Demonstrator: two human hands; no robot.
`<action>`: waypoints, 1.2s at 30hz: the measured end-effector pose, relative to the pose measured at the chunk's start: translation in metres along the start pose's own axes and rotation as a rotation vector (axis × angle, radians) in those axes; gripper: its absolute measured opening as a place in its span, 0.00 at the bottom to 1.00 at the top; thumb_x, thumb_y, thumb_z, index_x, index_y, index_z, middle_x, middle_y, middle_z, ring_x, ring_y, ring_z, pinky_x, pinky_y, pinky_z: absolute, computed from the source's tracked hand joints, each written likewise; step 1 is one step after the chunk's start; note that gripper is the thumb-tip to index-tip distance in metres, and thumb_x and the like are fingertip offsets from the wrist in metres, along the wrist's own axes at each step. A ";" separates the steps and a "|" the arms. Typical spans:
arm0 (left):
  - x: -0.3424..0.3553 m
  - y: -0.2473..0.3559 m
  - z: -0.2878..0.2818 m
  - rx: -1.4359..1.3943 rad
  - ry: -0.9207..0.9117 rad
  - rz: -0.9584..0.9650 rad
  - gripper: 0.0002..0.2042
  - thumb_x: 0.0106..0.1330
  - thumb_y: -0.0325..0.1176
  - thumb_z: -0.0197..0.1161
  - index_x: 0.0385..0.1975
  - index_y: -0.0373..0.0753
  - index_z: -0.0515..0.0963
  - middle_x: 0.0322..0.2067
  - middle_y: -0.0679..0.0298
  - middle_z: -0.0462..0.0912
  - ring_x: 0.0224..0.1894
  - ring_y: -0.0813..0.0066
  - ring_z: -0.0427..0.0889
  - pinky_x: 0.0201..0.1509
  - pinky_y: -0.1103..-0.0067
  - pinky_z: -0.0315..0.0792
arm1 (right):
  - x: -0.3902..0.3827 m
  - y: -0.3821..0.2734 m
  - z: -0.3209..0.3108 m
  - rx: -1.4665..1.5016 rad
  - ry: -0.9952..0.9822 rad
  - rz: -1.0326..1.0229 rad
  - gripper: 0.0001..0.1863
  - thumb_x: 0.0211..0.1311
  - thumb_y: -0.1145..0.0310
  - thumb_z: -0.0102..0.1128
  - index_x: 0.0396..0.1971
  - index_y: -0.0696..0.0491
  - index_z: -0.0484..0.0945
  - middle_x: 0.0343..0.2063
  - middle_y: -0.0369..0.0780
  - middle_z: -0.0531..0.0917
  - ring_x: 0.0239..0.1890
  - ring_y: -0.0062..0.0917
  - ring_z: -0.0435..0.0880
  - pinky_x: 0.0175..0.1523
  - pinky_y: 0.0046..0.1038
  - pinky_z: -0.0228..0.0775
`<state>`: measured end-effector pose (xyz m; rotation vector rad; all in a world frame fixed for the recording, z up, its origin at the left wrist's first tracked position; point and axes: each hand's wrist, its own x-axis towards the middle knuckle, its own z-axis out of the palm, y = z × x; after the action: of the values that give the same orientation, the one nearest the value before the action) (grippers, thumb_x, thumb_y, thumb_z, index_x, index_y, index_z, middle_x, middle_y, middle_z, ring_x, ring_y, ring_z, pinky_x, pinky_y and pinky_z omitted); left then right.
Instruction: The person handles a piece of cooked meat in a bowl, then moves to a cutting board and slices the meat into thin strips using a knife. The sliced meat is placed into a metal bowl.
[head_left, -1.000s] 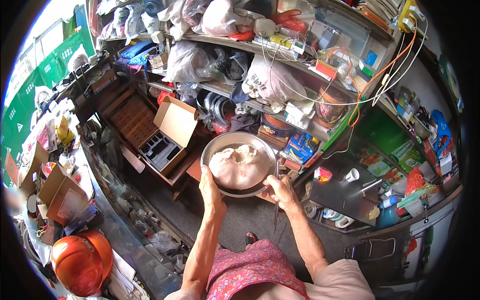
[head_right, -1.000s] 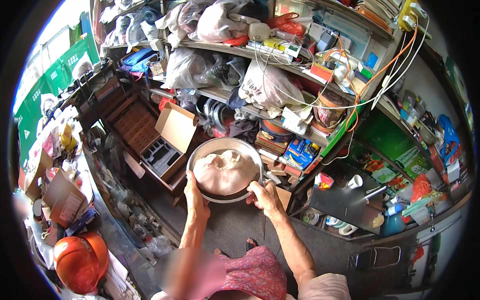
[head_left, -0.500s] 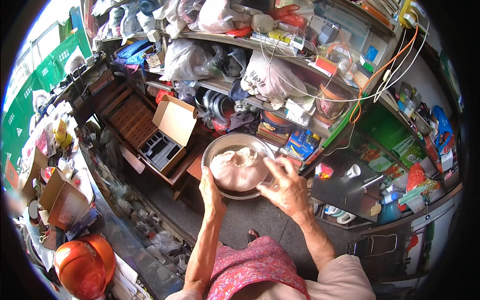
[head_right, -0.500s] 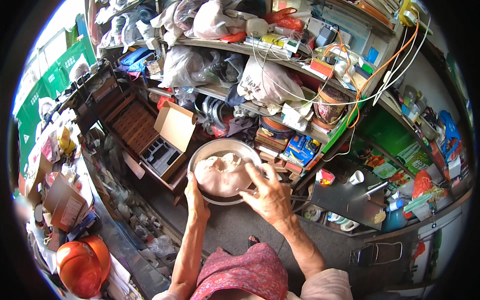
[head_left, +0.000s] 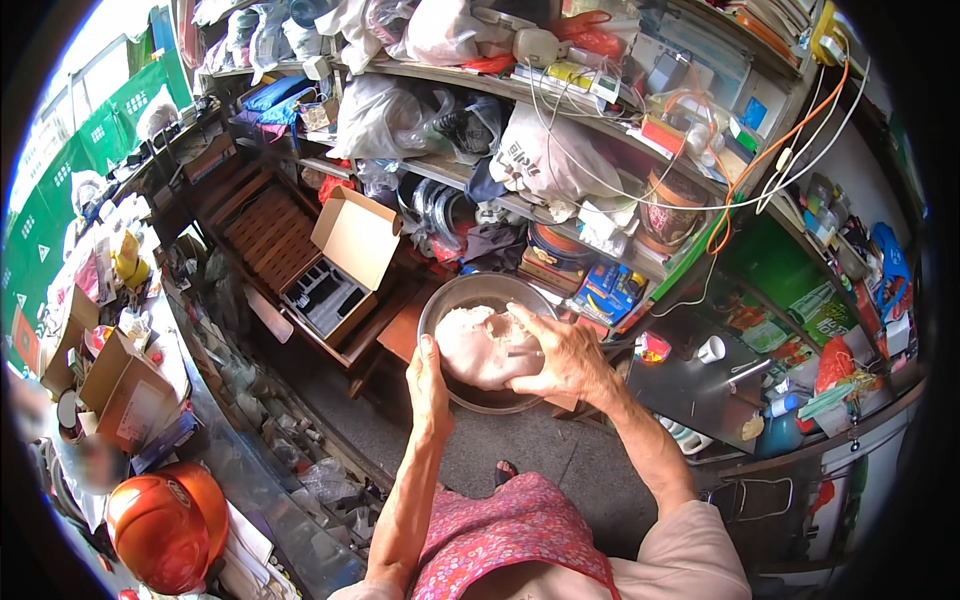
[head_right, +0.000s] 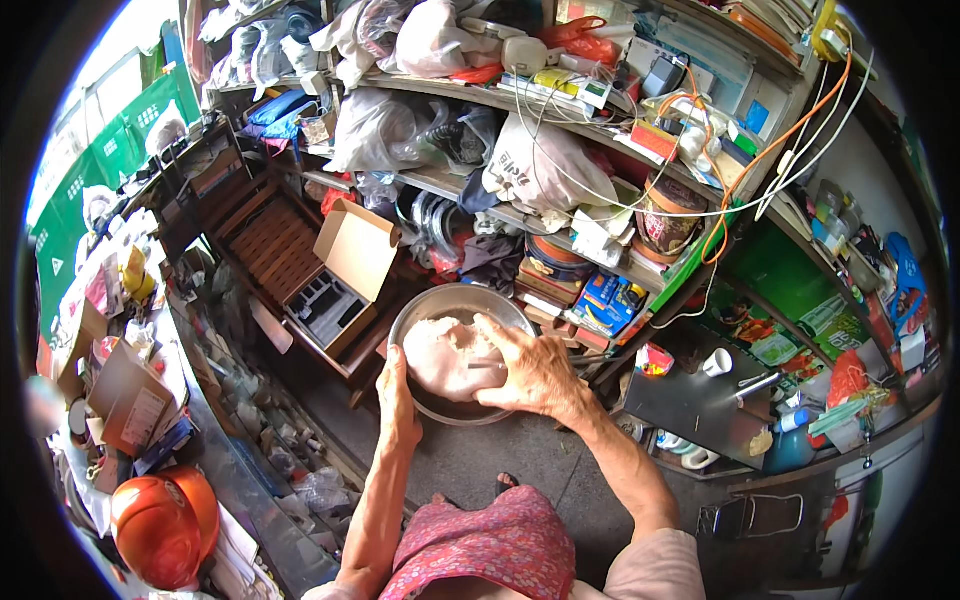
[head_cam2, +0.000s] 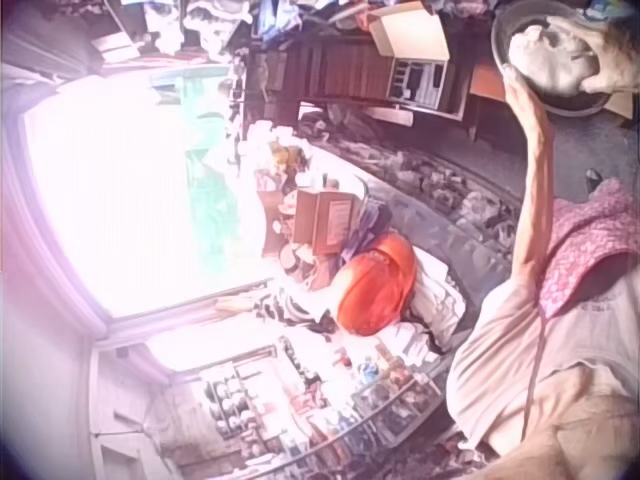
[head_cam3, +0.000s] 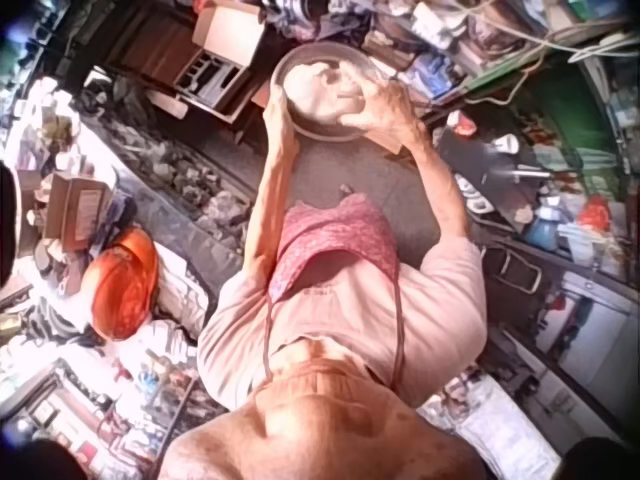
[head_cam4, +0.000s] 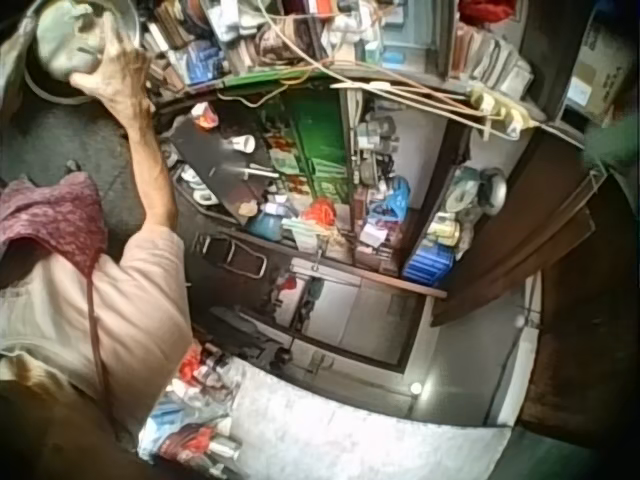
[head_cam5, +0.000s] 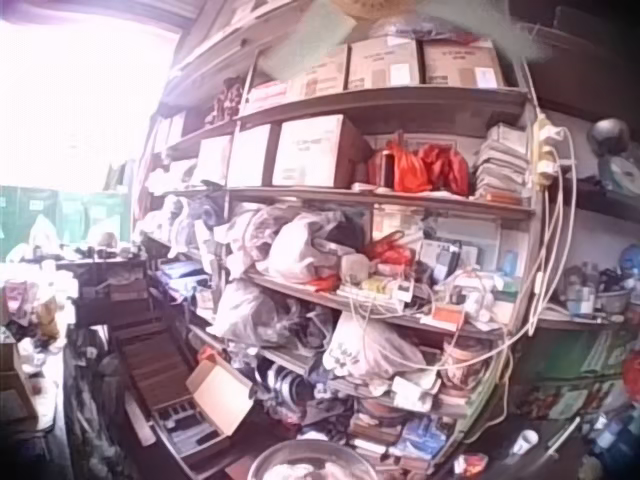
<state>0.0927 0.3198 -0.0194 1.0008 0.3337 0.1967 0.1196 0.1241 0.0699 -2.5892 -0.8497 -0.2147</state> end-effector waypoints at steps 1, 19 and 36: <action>0.001 -0.002 -0.003 0.027 0.008 -0.005 0.24 0.75 0.51 0.49 0.51 0.33 0.76 0.46 0.61 0.80 0.47 0.75 0.75 0.55 0.76 0.68 | 0.005 0.002 -0.001 0.015 0.014 0.005 0.50 0.34 0.49 0.75 0.62 0.53 0.68 0.42 0.50 0.84 0.41 0.44 0.84 0.46 0.42 0.76; -0.005 -0.009 0.003 -0.023 0.074 -0.063 0.24 0.75 0.48 0.49 0.55 0.31 0.73 0.49 0.60 0.79 0.50 0.73 0.75 0.56 0.75 0.68 | 0.025 0.034 -0.012 1.029 -0.245 0.484 0.20 0.57 0.60 0.65 0.43 0.61 0.82 0.27 0.40 0.85 0.27 0.20 0.82 0.37 0.22 0.72; -0.006 -0.015 0.003 -0.029 0.098 -0.113 0.21 0.75 0.46 0.49 0.54 0.34 0.73 0.43 0.61 0.82 0.41 0.74 0.81 0.42 0.77 0.77 | -0.003 -0.020 0.002 0.004 0.109 0.013 0.45 0.42 0.44 0.73 0.56 0.60 0.71 0.28 0.52 0.84 0.33 0.44 0.86 0.38 0.39 0.79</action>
<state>0.0884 0.3079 -0.0297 0.9426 0.4747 0.1480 0.1052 0.1375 0.0741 -2.5525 -0.7938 -0.3460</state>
